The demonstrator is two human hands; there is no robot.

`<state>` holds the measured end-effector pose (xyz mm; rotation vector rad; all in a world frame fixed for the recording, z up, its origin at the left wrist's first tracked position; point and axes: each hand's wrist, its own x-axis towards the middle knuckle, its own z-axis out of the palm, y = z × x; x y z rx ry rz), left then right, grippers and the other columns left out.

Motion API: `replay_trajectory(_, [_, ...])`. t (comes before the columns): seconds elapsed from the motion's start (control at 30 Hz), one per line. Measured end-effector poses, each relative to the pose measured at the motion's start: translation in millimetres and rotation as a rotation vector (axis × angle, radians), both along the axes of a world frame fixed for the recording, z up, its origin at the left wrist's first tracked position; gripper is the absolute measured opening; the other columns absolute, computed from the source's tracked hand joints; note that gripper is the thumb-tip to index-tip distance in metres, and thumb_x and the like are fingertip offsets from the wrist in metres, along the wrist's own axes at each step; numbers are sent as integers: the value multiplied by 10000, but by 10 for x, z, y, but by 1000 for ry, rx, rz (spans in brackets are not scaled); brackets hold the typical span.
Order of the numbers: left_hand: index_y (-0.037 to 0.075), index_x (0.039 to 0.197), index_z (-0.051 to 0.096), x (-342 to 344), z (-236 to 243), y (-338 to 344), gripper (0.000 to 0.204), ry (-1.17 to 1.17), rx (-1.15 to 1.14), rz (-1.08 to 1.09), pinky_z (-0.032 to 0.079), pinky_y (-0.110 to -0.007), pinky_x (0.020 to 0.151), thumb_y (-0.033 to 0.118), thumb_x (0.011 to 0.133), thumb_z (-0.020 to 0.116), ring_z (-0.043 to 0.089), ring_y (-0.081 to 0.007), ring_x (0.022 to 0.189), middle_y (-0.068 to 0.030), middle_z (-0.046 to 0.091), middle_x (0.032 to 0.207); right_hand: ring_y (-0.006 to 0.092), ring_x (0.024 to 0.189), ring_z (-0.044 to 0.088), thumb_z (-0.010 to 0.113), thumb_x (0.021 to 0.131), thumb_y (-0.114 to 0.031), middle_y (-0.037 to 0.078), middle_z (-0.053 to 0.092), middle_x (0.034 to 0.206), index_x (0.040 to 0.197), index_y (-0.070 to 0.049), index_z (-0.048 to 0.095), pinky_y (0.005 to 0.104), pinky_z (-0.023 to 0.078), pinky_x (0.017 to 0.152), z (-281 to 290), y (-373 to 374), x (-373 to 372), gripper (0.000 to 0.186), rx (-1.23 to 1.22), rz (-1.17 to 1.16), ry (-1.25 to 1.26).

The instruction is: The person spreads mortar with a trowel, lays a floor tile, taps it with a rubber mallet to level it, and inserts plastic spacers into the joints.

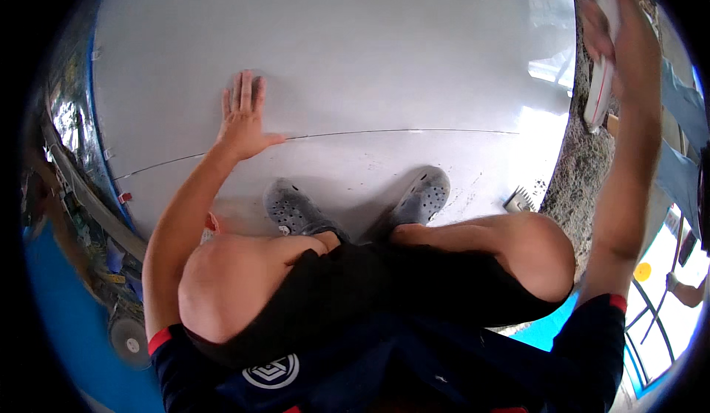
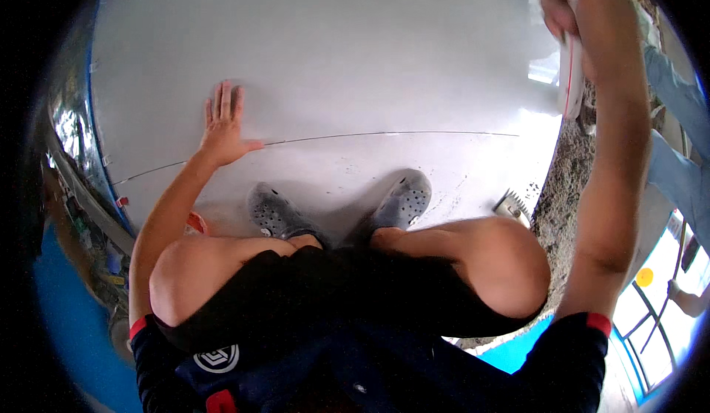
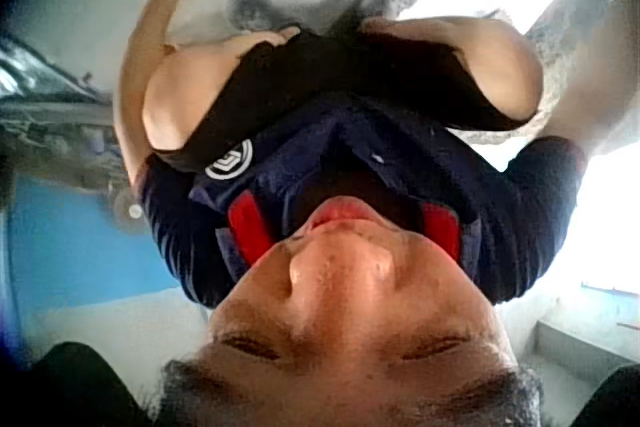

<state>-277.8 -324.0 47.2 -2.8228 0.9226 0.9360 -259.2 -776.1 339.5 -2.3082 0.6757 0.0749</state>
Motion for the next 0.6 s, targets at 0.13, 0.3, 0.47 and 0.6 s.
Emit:
replay_trajectory(0.13, [43,1564,24,49,83,83,1283,-4,92,-73,49,-570,1195,620,697,774,-25,-419,1497,-253,-46,1609,169,673,540,383,1031,-477,91,568,773,1107,-17,584,323,439,591,-1313,-661,-1143,507,201,16,-243])
replay_trajectory(0.3, [33,1558,80,128,175,-85,1213,-2,162,-158,79,-572,1194,569,721,776,14,-426,1496,-281,12,1599,294,753,670,267,998,-648,169,613,690,795,26,649,428,517,694,-2684,310,-1180,801,-29,56,489])
replay_trajectory(0.47, [40,1557,116,453,360,-158,1174,86,202,-234,131,-534,1199,460,712,816,115,-384,1496,-259,87,1603,452,916,664,289,980,-663,304,676,877,956,118,671,506,514,826,-2443,637,-752,870,143,36,489])
replay_trajectory(0.6, [-20,1478,332,1039,536,-88,889,203,315,-223,252,-502,1169,420,817,732,309,-337,1435,-231,283,1557,342,709,679,316,966,-691,225,669,783,1020,94,654,441,547,660,-2738,766,-786,857,280,13,384])
